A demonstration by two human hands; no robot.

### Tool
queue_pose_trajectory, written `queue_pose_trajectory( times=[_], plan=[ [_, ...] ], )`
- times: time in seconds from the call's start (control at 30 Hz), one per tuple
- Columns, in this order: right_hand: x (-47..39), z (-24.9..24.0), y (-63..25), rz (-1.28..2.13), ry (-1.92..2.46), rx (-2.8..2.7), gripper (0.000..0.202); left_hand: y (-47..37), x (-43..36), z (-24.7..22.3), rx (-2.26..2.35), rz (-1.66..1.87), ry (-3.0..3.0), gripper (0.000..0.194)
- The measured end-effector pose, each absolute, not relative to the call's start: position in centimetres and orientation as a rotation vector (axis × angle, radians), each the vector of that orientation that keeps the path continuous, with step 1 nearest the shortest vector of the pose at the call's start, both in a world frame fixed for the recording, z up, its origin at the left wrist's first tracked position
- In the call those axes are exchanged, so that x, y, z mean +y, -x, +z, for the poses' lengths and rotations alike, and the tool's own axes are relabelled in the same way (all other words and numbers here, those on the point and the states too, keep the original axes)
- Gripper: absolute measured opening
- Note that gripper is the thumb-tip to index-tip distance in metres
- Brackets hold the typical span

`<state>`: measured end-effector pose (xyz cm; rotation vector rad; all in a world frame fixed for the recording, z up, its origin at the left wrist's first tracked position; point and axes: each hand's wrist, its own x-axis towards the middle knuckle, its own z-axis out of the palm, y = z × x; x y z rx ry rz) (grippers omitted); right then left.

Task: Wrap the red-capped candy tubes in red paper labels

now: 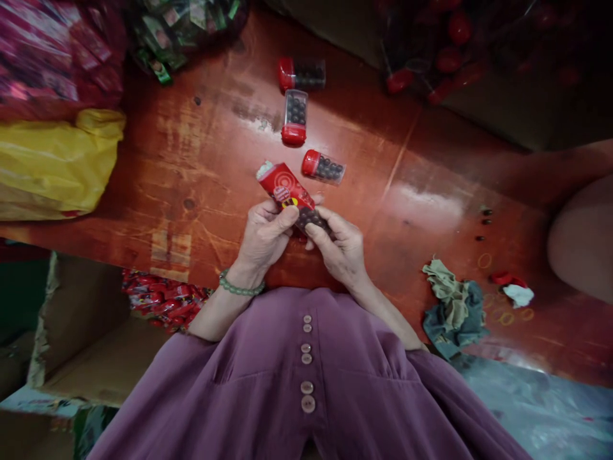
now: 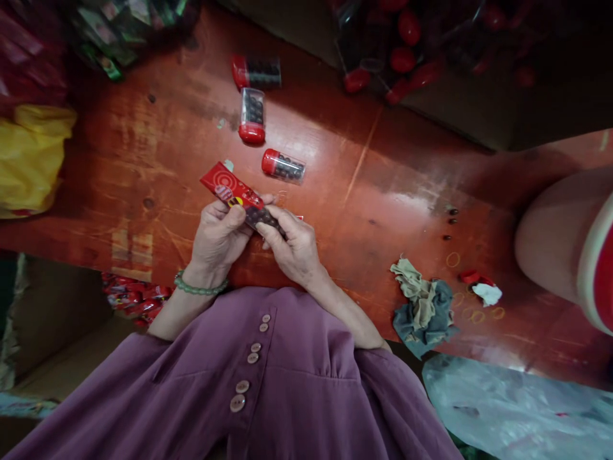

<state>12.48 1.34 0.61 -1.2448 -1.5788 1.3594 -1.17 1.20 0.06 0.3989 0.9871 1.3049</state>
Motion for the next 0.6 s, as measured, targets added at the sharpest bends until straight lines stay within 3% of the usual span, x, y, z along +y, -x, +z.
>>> queue_pose_trajectory(
  times=[0.1,0.2,0.43,0.6],
  plan=[
    [1.6,0.8,-12.8,1.61,1.218,-1.41,0.028,1.5,1.0,0.1,0.945,1.242,-0.466,0.036],
    [1.7,1.0,-12.9,1.654,1.229,-1.382,0.03,1.7,0.9,0.2,0.943,1.2,-0.508,0.036],
    [0.9,-0.3,-12.7,1.462,1.209,-1.487,0.047,1.4,0.8,0.0,1.199,1.323,-0.427,0.032],
    [0.5,-0.4,-13.2,1.256,1.221,-1.668,0.039,1.1,0.1,0.2,1.142,1.314,-0.373,0.042]
  ],
)
